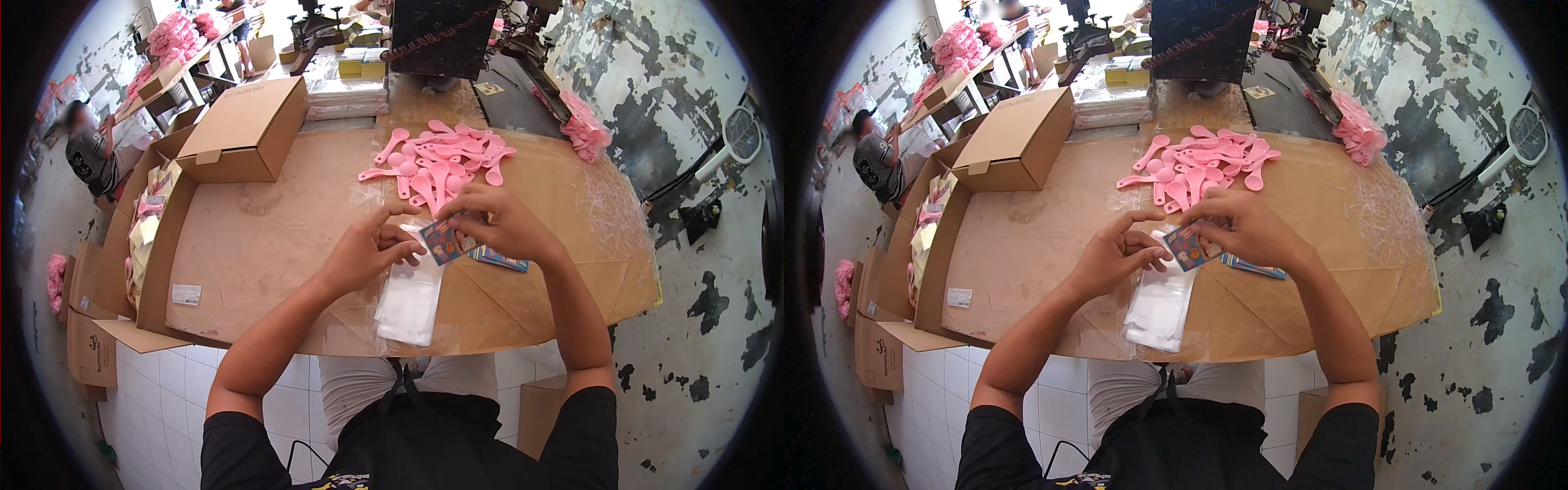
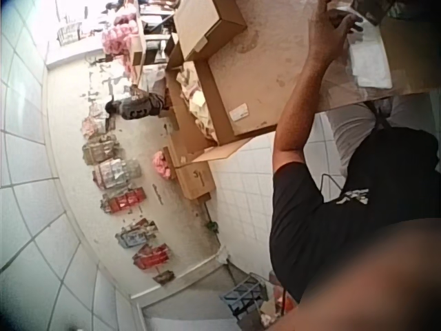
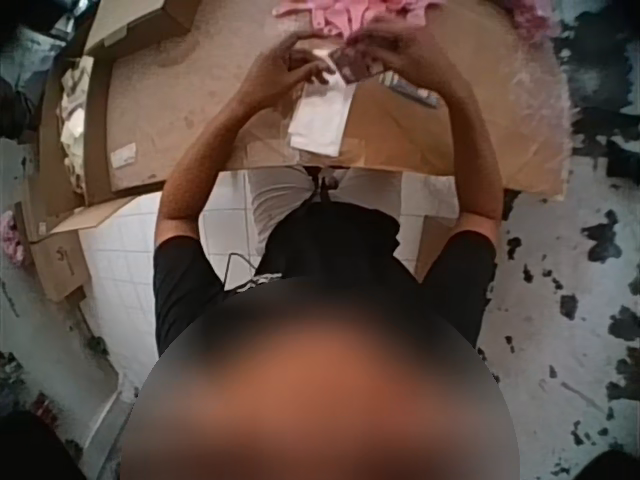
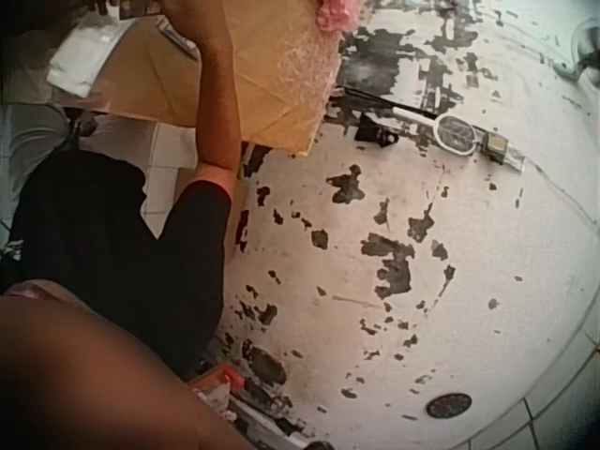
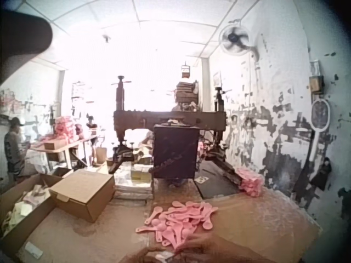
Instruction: Placing pink objects and cards into clear plastic sleeves.
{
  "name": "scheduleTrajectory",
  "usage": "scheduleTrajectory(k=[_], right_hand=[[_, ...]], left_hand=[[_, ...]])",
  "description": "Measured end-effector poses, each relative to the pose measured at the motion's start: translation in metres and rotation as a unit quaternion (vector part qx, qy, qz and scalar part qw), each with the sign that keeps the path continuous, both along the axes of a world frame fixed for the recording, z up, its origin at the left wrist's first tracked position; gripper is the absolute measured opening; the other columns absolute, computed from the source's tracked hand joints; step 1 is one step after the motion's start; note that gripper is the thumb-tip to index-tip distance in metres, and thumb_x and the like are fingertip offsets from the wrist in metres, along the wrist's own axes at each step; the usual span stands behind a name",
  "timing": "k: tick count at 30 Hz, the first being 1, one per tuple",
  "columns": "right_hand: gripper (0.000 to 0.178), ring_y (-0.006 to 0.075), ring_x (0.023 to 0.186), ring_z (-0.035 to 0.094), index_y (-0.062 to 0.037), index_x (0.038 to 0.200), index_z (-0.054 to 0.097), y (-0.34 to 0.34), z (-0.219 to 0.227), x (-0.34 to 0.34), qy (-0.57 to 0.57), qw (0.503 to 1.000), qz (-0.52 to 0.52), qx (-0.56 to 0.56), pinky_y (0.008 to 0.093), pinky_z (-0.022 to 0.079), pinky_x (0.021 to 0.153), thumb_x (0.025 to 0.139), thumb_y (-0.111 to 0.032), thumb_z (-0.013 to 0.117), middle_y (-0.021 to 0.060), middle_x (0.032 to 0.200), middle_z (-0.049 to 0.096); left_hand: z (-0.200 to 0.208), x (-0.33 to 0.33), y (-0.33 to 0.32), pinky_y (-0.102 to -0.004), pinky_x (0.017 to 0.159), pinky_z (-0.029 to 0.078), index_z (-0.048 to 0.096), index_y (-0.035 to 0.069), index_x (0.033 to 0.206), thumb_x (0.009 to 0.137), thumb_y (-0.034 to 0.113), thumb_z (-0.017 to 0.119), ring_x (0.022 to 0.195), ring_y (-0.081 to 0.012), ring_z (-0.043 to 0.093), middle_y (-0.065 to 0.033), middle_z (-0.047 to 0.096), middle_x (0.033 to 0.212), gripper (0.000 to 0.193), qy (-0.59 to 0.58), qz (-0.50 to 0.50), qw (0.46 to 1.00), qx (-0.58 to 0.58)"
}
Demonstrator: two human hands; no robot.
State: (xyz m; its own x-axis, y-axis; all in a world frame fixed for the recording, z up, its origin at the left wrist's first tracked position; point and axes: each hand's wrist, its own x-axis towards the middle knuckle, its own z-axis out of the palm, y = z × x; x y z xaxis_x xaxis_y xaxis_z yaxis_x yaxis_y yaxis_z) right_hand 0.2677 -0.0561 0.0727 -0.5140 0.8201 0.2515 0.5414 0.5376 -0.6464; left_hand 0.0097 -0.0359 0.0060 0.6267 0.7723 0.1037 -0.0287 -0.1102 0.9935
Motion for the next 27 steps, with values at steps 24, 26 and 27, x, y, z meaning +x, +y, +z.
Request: scheduleTrajectory(k=[24, 26, 27], right_hand=[[0.020, 0.0121, 0.088, 0.058, -0.0068, 0.114, 0.072, 0.013, -0.052, -0.004, 0.193, 0.980, -0.036, -0.041, 0.0271, 0.047, 0.079, 0.095, -0.010, 0.069, 0.0017, 0.095, 0.059], [0.019, 0.0134, 0.089, 0.059, -0.0073, 0.112, 0.073, 0.011, -0.052, -0.006, 0.123, 0.992, -0.017, 0.017, 0.0282, 0.048, 0.081, 0.093, -0.010, 0.070, 0.0031, 0.095, 0.062], [0.019, 0.0134, 0.089, 0.059, -0.0073, 0.112, 0.073, 0.010, -0.050, -0.009, 0.123, 0.992, -0.017, 0.015, 0.0282, 0.048, 0.081, 0.093, -0.010, 0.070, 0.0031, 0.095, 0.062]], left_hand=[[-0.008, -0.001, 0.007, -0.0290, 0.077, 0.058, 0.044, 0.002, 0.141, 0.096, 0.004, 0.067, 0.086, -0.0175, 0.072, -0.0134, 0.073, 0.095, 0.050, -0.006, 0.035, 0.999, -0.001], [-0.005, -0.001, 0.006, -0.0292, 0.078, 0.058, 0.044, 0.002, 0.141, 0.096, 0.004, 0.067, 0.085, -0.0172, 0.072, -0.0126, 0.073, 0.094, 0.051, 0.004, 0.032, 0.999, -0.002], [-0.003, 0.000, 0.005, -0.0294, 0.079, 0.058, 0.044, 0.002, 0.141, 0.096, 0.004, 0.067, 0.085, -0.0170, 0.072, -0.0118, 0.073, 0.093, 0.051, 0.014, 0.029, 0.999, -0.003]])
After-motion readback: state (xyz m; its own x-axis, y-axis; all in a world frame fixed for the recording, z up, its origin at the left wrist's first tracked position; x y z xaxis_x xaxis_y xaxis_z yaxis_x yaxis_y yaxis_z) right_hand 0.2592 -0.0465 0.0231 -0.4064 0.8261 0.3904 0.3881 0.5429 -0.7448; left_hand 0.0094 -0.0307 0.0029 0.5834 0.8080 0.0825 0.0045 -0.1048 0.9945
